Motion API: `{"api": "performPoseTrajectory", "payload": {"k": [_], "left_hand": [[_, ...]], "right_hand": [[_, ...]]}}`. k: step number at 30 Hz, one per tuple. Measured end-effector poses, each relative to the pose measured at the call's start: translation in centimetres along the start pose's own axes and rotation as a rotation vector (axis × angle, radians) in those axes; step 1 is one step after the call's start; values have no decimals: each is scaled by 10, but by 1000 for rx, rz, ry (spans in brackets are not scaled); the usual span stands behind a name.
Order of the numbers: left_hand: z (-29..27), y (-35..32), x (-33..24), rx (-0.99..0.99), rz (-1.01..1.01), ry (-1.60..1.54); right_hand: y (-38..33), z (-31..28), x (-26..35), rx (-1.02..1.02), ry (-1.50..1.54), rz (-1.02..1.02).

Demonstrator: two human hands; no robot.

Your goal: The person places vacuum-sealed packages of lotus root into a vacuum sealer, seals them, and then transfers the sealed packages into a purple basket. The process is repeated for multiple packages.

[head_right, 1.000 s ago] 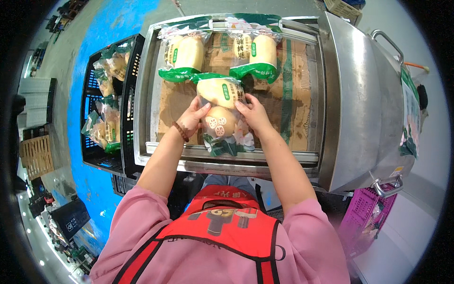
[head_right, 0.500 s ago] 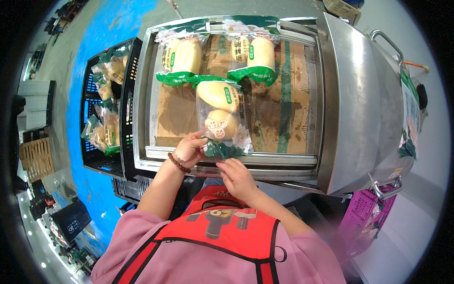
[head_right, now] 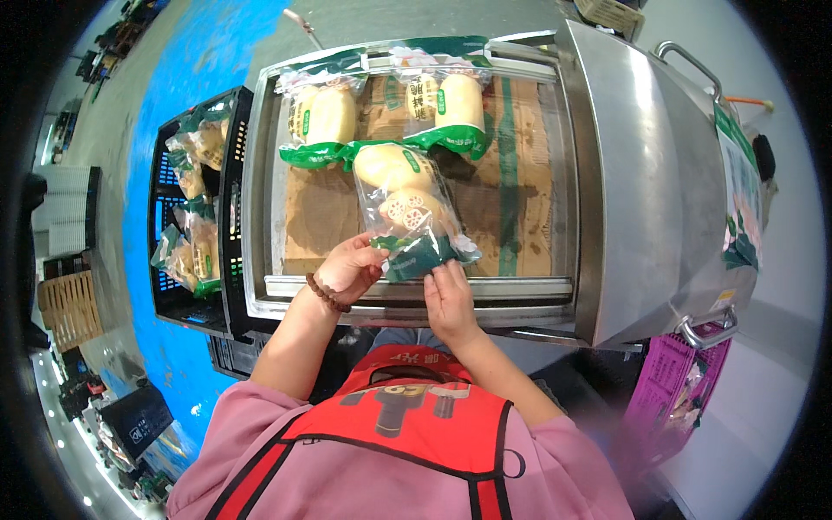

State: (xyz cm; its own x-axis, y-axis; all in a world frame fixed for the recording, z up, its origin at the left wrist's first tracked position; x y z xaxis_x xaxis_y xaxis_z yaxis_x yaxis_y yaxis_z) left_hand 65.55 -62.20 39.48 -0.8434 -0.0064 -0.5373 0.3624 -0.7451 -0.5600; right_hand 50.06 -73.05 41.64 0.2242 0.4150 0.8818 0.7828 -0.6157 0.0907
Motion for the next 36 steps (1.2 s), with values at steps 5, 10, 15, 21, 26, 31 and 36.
{"api": "performPoseTrajectory", "payload": {"k": [5, 10, 15, 21, 26, 31, 36], "left_hand": [[1, -4, 8, -37, -70, -49], [-21, 0, 32, -98, -111, 36], [-17, -1, 38, -181, -127, 187], [-3, -3, 53, -118, -163, 264], [-16, 0, 64, 52, -240, 364], [-25, -1, 60, 150, -335, 417], [-28, 1, 62, 150, -321, 533]], "right_hand": [[17, 5, -29, -46, -85, 109], [20, 17, -37, -31, -152, 280], [8, 29, -75, 208, -175, 445], [29, 50, -74, 19, 536, 430], [35, 52, -82, 22, 589, 507], [48, 49, -99, 256, 22, 227], [60, 42, -78, 301, -381, 169]]}}
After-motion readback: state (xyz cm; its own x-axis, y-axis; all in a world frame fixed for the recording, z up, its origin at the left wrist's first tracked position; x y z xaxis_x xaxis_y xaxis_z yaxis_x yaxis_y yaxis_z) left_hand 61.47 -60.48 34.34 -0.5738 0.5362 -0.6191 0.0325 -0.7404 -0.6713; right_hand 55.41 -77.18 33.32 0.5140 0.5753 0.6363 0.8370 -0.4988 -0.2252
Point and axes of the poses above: each hand's wrist, its own y-axis towards the middle knuckle, its own z-axis out of the palm, x = y × z, the point moved 3 cm from there along y, towards the middle knuckle, and after that the axes turned 7 degrees about z, right-handed, at the moved point
